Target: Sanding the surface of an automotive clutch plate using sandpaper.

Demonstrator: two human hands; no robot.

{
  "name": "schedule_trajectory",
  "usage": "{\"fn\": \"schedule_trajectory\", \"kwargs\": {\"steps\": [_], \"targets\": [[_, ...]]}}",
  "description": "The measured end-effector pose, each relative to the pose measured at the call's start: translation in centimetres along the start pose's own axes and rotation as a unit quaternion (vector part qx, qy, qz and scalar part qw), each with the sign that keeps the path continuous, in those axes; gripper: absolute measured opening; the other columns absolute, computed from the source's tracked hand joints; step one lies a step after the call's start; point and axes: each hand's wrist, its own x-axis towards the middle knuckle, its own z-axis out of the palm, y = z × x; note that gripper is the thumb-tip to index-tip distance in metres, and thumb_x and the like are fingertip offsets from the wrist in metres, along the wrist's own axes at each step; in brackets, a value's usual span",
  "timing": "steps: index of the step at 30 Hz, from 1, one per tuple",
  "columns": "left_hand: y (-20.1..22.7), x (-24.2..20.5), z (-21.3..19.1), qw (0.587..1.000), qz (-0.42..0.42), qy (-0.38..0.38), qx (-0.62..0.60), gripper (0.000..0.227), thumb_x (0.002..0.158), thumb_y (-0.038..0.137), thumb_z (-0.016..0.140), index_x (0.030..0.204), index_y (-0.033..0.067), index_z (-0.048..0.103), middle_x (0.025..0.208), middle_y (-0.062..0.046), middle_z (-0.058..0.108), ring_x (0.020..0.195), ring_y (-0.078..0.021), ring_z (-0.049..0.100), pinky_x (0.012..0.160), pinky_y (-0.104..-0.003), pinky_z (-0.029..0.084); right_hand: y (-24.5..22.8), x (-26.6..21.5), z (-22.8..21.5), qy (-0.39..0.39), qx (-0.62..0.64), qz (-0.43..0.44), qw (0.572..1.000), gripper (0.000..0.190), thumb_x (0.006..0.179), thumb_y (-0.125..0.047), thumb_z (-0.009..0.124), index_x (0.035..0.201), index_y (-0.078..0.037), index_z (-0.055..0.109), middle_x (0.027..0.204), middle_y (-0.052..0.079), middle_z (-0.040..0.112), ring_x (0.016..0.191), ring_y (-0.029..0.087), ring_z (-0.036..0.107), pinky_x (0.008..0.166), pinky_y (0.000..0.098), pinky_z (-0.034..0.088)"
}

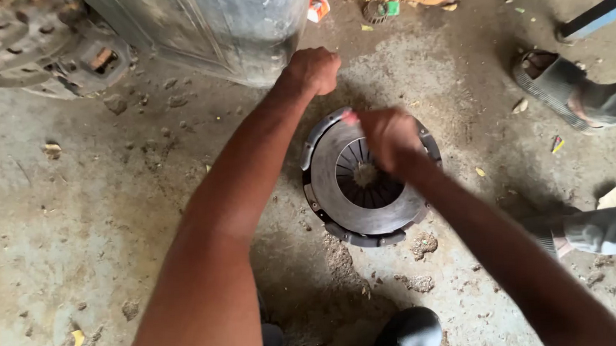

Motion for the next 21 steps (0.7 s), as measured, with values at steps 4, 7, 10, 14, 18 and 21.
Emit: {"fn": "schedule_trajectory", "kwargs": {"steps": [4, 7, 10, 14, 18, 21], "targets": [[0.1, 0.1, 3.2, 0.992, 0.004, -0.122, 0.029, 0.029, 0.086, 0.012, 0.064, 0.112, 0.0042, 0.074, 0.119, -0.023, 0.072, 0.109, -0.0367, 0.071, 0.091, -0.048, 0.058, -1.4, -5.9, 7.0, -0.082, 0.023, -0.149, 0.985, 0.027, 0.097, -0.002, 0.062, 0.118, -0.017, 0.070, 0.110, 0.003, 0.075, 0.077, 0.015, 0.069, 0.056, 0.0243, 0.059], [0.3, 0.2, 5.8, 0.983, 0.005, -0.181, 0.027, 0.031, 0.086, 0.012, 0.064, 0.114, 0.0025, 0.073, 0.120, -0.023, 0.071, 0.110, -0.0354, 0.071, 0.092, -0.047, 0.058, -1.7, -7.8, 8.4, -0.007, 0.033, -0.250, 0.968, 0.036, 0.080, -0.010, 0.069, 0.115, -0.016, 0.070, 0.120, 0.003, 0.074, 0.102, 0.018, 0.071, 0.079, 0.0310, 0.062], [0.3, 0.6, 8.6, 0.984, 0.009, -0.180, 0.006, 0.033, 0.085, 0.013, 0.064, 0.116, 0.0041, 0.073, 0.120, -0.023, 0.071, 0.112, -0.0366, 0.069, 0.092, -0.049, 0.058, -0.3, -6.3, 8.0, 0.005, 0.004, -0.251, 0.968, 0.051, 0.070, -0.018, 0.069, 0.121, -0.014, 0.068, 0.131, 0.004, 0.069, 0.121, 0.021, 0.068, 0.100, 0.0381, 0.059], [0.0, 1.3, 12.3, 0.987, -0.010, -0.158, -0.025, 0.031, 0.084, 0.013, 0.064, 0.112, 0.0050, 0.076, 0.116, -0.024, 0.072, 0.111, -0.0397, 0.069, 0.092, -0.051, 0.058, 1.9, -3.8, 7.7, -0.124, -0.029, -0.082, 0.988, 0.049, 0.085, -0.002, 0.065, 0.132, -0.016, 0.066, 0.146, 0.001, 0.062, 0.137, 0.018, 0.059, 0.121, 0.0339, 0.044], [-0.2, 2.0, 13.0, 0.989, -0.021, -0.141, -0.031, 0.029, 0.083, 0.013, 0.064, 0.108, 0.0047, 0.077, 0.112, -0.025, 0.072, 0.107, -0.0411, 0.070, 0.091, -0.051, 0.058, 2.9, -7.6, 14.4, -0.181, 0.149, -0.034, 0.972, 0.044, 0.096, -0.006, 0.058, 0.140, -0.011, 0.056, 0.152, 0.007, 0.053, 0.142, 0.021, 0.051, 0.122, 0.0348, 0.039], [-0.7, 2.2, 13.6, 0.990, -0.019, -0.133, -0.037, 0.030, 0.082, 0.016, 0.066, 0.107, 0.0035, 0.076, 0.109, -0.026, 0.072, 0.105, -0.0420, 0.070, 0.091, -0.051, 0.057, 4.0, -7.9, 17.0, -0.254, 0.405, 0.045, 0.877, 0.040, 0.113, -0.013, 0.047, 0.151, -0.005, 0.040, 0.161, 0.016, 0.039, 0.149, 0.025, 0.039, 0.124, 0.0358, 0.031]]}}
